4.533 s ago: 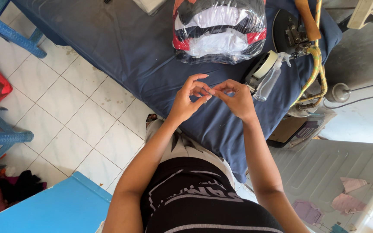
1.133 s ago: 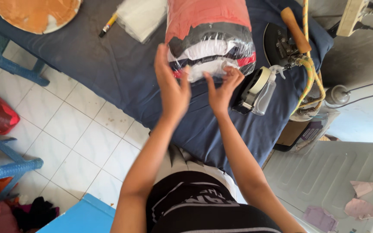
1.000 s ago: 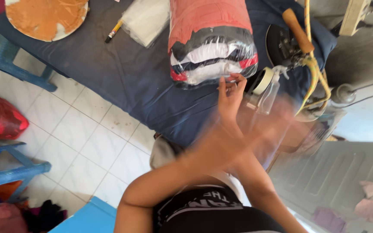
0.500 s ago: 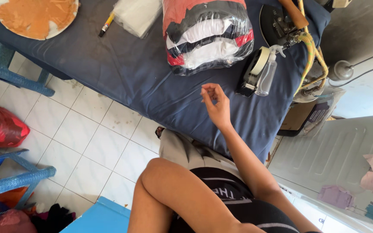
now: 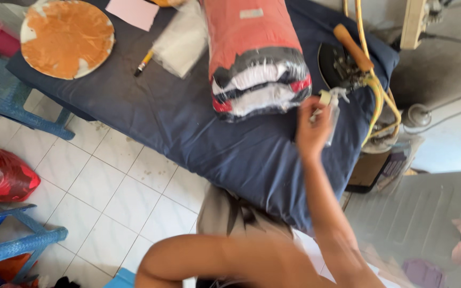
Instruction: The person wraps a stack of folded clothes in clear plastic wrap and secures it with tape. They smooth the plastic, fold the edges, and apply tape to seal the package on a work table.
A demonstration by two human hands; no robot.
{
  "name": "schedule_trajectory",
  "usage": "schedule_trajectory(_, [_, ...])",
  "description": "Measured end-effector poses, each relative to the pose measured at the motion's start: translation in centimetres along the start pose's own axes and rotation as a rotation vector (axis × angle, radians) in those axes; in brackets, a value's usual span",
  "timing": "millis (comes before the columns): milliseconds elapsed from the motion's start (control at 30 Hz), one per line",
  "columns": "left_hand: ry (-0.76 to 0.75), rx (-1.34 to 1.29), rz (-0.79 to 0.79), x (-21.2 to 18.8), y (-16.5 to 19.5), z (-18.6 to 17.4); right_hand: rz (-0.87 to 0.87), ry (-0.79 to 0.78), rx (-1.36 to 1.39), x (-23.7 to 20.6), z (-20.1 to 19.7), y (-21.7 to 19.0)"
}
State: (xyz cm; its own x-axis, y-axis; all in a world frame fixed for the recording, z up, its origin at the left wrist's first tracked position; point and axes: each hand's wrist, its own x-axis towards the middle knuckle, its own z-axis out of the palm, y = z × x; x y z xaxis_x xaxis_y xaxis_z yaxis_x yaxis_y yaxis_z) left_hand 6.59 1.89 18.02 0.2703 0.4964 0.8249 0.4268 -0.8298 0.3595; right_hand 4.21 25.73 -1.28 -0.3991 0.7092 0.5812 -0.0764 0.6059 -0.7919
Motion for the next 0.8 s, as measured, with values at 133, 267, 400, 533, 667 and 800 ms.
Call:
schedule_trajectory(133, [0.507,0.493,-0.61,-8.6,-10.6,-8.6,0.151,-0.07,0.102,9.8,0.7,4.2])
schedule_trajectory(267, [0.996,0.448,-1.161,-16.9,-21.2,-13.7,0.298,-0.394,0.119,13.0,3.4,5.9])
schedule_trajectory(400, [1.048,0.023,-1.205,-19.9,-26.0,-13.5,0.715,-0.439,0.216,11.9,5.3,5.4])
schedule_trajectory(533, [1.21,-0.293,-1.197,-21.6,-26.3,-14.7,0.733,-0.464,0.199,9.4,5.7,3.5])
schedule_trajectory(667, [1.314,-0.053,-1.293,-23.1,-24.7,-19.9,0.552,-0.584,0.011,2.9,8.7,0.5])
schedule_trajectory(800, [1.389,0.421,-1.09,-22.2,-21.3,-20.6,0.311,-0.77,-0.088,-2.0,10.6,-3.5])
